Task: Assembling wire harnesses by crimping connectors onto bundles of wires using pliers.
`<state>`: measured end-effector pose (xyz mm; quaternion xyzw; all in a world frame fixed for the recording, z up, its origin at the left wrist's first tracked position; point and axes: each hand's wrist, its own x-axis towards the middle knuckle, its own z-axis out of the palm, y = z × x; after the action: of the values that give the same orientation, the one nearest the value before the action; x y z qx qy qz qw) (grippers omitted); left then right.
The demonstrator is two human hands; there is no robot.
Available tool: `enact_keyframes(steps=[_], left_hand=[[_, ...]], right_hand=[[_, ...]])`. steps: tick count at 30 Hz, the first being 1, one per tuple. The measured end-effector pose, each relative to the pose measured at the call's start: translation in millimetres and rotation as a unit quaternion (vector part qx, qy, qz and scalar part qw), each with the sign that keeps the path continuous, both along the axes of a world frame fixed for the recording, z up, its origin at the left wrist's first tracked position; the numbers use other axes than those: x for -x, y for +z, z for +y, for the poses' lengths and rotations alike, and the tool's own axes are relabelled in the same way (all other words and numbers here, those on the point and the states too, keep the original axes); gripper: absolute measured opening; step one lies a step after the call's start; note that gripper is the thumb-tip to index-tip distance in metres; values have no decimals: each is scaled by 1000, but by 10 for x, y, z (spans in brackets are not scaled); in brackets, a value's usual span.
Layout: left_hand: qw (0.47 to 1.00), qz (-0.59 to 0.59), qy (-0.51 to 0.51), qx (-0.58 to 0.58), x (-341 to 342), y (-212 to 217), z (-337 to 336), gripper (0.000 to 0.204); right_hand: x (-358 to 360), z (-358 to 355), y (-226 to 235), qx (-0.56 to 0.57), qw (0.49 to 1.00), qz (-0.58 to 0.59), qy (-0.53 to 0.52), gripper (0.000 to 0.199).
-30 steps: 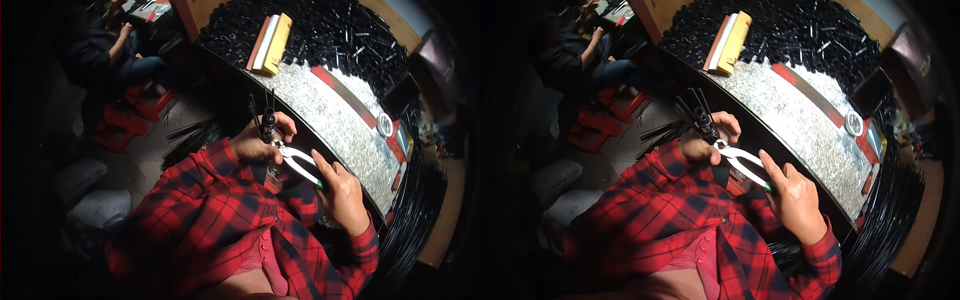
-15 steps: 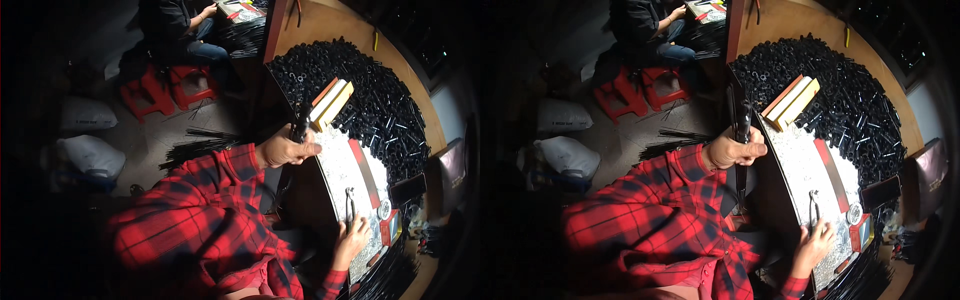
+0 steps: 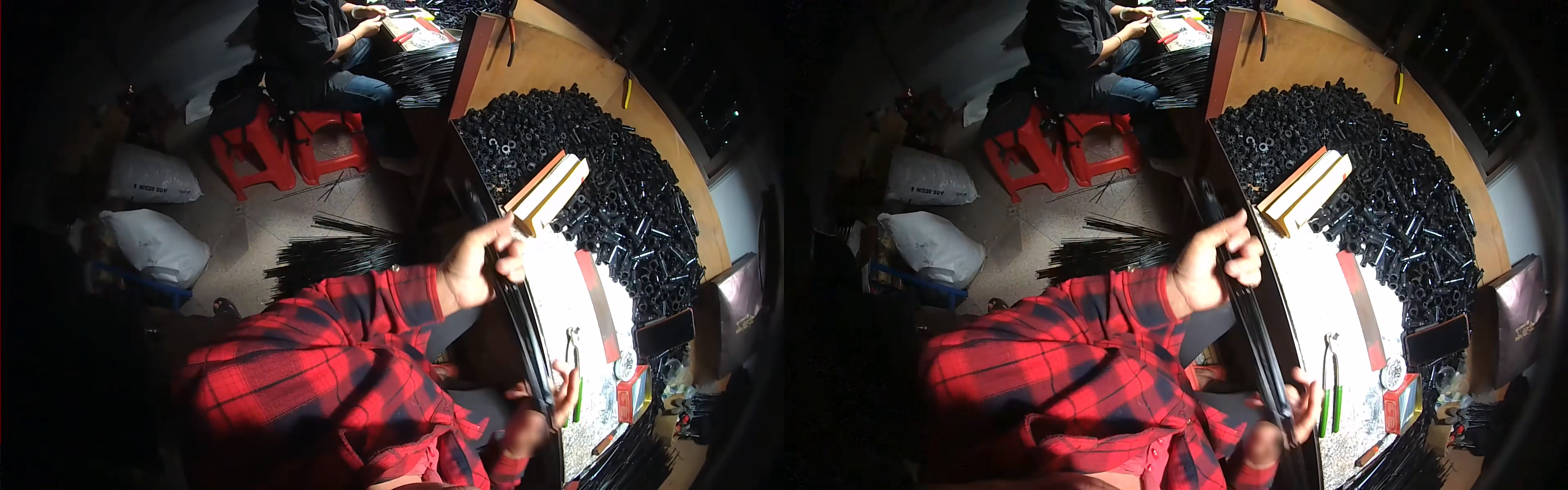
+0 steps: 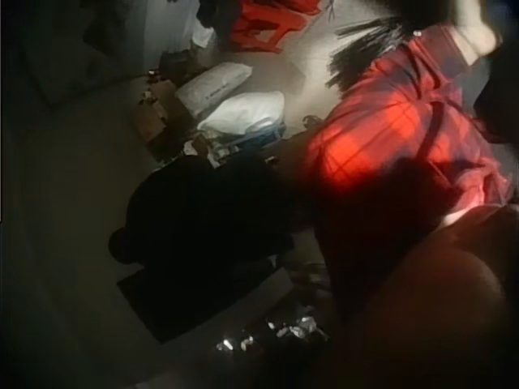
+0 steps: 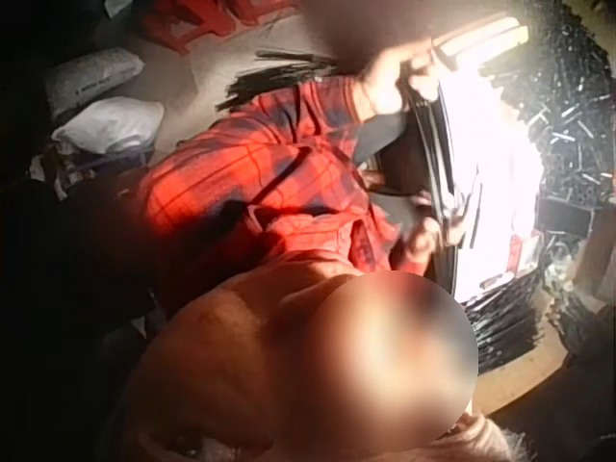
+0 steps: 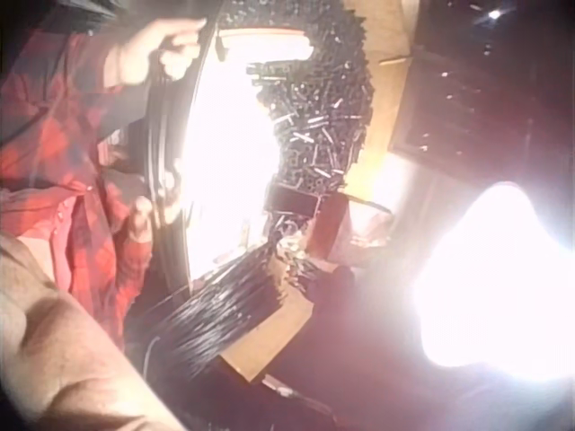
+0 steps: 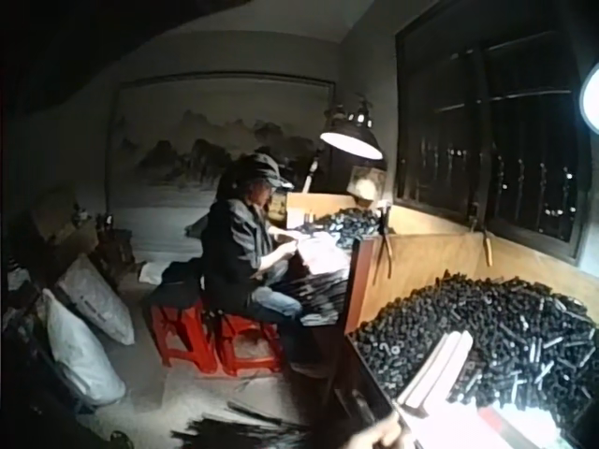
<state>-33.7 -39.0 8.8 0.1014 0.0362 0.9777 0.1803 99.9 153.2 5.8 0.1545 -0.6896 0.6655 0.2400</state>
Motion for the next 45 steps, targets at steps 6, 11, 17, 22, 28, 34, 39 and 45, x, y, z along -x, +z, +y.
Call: enact_keyframes(steps=[6,11,17,22,28,34,39,45], left_hand=[[939,6,-309,149,-618,-328,394,64],[771,266,-365,449,-638,-323,380,54],[797,369,101,468,-251,435,581,55],[861,358,61,357,-97,749,719,48],[842,412,-68,341,13,839,702,37],[849,401,-20,342,-151,971,759,22],[817,438,-50,371,-169,1078,730,21],[805,459,-7,375,-151,1056,723,20]], right_hand=[[-45,560,630,-74,994,34,-69,35],[44,507,665,-182,948,-255,-52,19],[253,325,-240,-306,925,-214,65,19],[280,62,-225,-205,897,-364,144,22],[260,112,-67,-316,888,-299,147,18],[238,410,503,-82,970,-197,115,25],[305,514,605,25,980,-133,147,30],[358,464,496,43,983,-106,141,41]])
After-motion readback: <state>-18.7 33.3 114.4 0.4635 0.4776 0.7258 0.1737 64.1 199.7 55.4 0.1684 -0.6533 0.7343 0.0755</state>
